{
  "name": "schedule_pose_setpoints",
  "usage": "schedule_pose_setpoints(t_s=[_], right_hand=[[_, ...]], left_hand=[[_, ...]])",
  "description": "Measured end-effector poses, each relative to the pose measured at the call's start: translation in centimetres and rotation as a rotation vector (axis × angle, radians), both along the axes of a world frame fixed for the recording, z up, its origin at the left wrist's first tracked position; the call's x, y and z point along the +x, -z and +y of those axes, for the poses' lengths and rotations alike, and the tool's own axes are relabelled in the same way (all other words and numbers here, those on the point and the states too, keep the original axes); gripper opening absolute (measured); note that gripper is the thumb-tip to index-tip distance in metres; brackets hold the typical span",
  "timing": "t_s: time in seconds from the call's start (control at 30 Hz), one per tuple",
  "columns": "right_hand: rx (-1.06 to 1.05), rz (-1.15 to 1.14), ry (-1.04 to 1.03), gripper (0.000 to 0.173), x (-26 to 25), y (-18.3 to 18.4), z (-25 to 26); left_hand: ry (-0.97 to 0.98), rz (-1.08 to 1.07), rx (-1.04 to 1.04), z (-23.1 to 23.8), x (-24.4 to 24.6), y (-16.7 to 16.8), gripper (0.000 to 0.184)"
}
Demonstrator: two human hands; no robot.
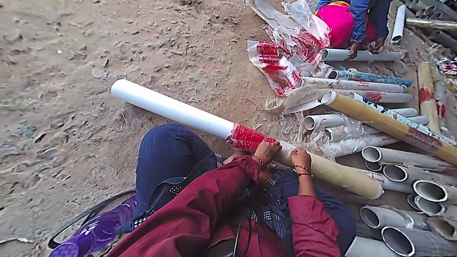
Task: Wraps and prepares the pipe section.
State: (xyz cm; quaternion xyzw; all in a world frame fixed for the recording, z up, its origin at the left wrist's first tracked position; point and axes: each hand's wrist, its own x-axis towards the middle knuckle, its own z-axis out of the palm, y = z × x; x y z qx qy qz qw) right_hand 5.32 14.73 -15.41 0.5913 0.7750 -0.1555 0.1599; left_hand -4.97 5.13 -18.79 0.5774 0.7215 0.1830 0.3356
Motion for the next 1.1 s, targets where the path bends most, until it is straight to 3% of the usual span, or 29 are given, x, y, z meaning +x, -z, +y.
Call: schedule_pose_setpoints(t_s=[0.4,0.53,0.57,0.63,0.7,0.83,0.93,1.0,1.1], right_hand=[[0.041,-0.024,0.031,0.032,0.3,0.0,-3.3],[-0.061,-0.045,0.038,0.031,1.6,0.0,-4.1],[0.003,0.027,0.074,0.031,1.9,0.1,-3.8],[0.320,0.174,0.129,0.033,2.0,0.3,-1.9],[0.550,0.195,0.088,0.034,2.3,1.6,1.2],[0.496,0.120,-0.094,0.036,2.8,5.0,5.1],[0.531,0.230,-0.080,0.036,2.9,6.4,4.9],[0.528,0.281,-0.073,0.036,3.1,6.5,4.6],[0.588,0.365,-0.065,0.034,3.2,6.8,5.2]], left_hand=[[-0.023,-0.021,-0.023,1.0,-0.6,-0.1,0.037],[-0.022,-0.018,-0.036,1.5,-1.0,-0.3,0.038],[-0.021,-0.011,-0.039,1.7,-1.2,-0.3,0.038],[-0.003,0.011,-0.065,2.4,-1.7,-0.5,0.037],[0.032,0.018,-0.110,2.7,-1.5,-0.7,0.033],[0.023,-0.017,-0.144,2.6,-1.7,-1.7,0.030],[-0.049,-0.053,-0.154,2.9,-1.4,-2.0,0.049],[-0.052,0.027,-0.189,3.7,-0.7,-2.3,0.061],[-0.016,0.215,-0.117,5.4,0.2,-2.1,0.052]])
